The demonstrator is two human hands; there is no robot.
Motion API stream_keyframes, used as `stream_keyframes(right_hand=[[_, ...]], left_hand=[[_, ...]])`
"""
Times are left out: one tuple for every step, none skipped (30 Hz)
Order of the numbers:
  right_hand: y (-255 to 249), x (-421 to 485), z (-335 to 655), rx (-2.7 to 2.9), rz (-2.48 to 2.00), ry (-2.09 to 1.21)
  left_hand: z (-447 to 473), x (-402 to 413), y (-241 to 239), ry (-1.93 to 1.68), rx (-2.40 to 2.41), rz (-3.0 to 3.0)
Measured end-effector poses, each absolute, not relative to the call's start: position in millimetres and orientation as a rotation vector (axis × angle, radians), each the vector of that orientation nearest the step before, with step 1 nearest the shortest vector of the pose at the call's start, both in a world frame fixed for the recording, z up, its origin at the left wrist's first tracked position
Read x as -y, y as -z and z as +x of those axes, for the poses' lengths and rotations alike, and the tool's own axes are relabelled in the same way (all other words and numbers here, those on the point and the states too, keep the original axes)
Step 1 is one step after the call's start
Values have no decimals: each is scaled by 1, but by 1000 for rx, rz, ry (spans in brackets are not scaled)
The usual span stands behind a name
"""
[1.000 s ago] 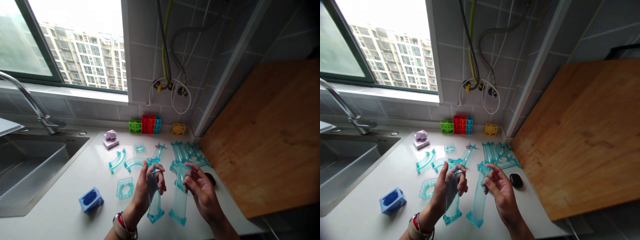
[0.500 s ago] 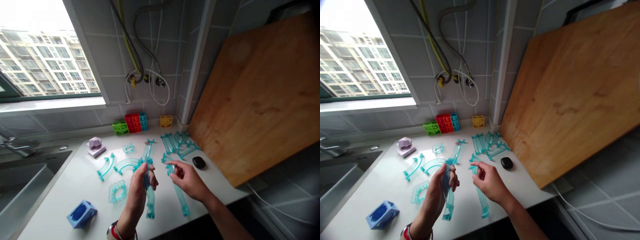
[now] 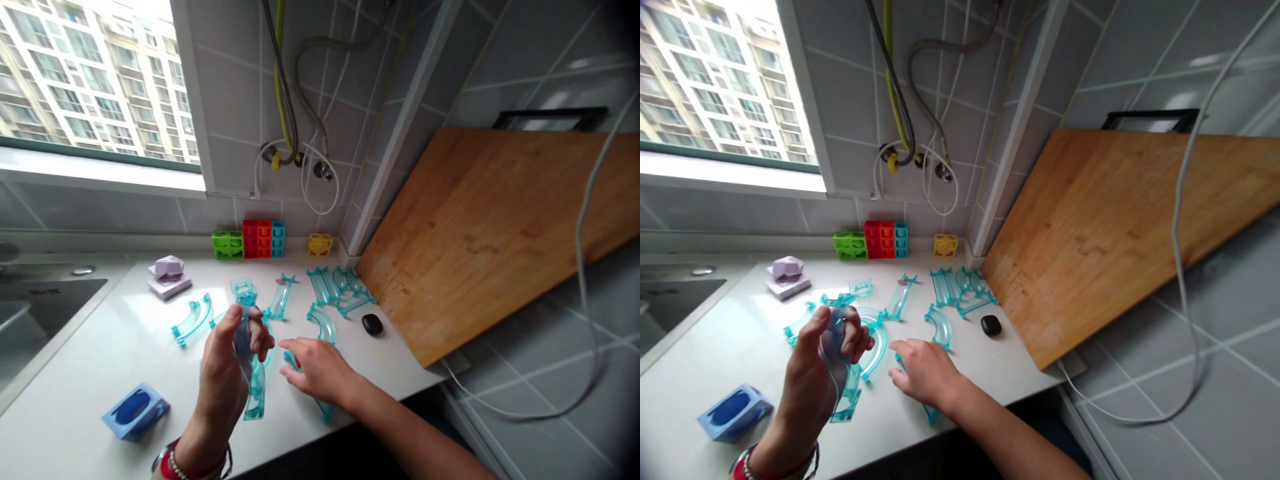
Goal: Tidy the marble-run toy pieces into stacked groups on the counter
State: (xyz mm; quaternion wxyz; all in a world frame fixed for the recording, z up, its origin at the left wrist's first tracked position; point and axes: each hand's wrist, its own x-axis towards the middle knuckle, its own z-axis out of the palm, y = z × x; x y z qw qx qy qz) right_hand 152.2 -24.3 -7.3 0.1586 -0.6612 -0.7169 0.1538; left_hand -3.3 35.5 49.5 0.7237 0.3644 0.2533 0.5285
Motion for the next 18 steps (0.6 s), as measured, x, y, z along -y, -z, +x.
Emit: stream_keyframes(right_hand=[[5,30,154,1980,-1844,-402],[4,37,157,1893,-1800,-369],[2,43,161,1802,-1766,-345],[2,50,165,1720,-1747,-331],[1,56,169,1652,-1739,-326],[1,62,172,1597,-1740,-326],[2,67,176,1557,-1748,-331],[2,71,180,1532,-1761,-340],[1,74,183,1523,-1776,-352],[0,75,186,1530,-1787,-363],[-2,74,189,1555,-1796,-371],[-5,69,193,1591,-1802,-369],[-9,62,197,1634,-1807,-360],[-14,51,201,1674,-1816,-348],[-20,36,206,1703,-1826,-331],[-25,20,212,1721,-1837,-324],[-30,1,217,1709,-1856,-323],[-35,-18,222,1684,-1864,-320]], left_hand=[[-6,-36,-51,-1171,-556,805],[-7,-36,-52,-1173,-554,806],[-9,-36,-52,-1171,-553,807],[-10,-36,-53,-1167,-551,811],[-10,-36,-52,-1161,-547,816],[-9,-35,-52,-1155,-541,824],[-9,-34,-51,-1152,-533,836],[-8,-33,-50,-1151,-526,852],[-6,-32,-49,-1148,-521,870],[-5,-30,-47,-1143,-517,887],[-3,-29,-46,-1135,-515,901],[-1,-27,-45,-1127,-512,914],[1,-26,-44,-1118,-511,924],[3,-24,-42,-1110,-511,932],[5,-22,-41,-1102,-511,938],[7,-21,-39,-1094,-511,940],[9,-19,-37,-1084,-512,938],[12,-18,-36,-1071,-511,938]])
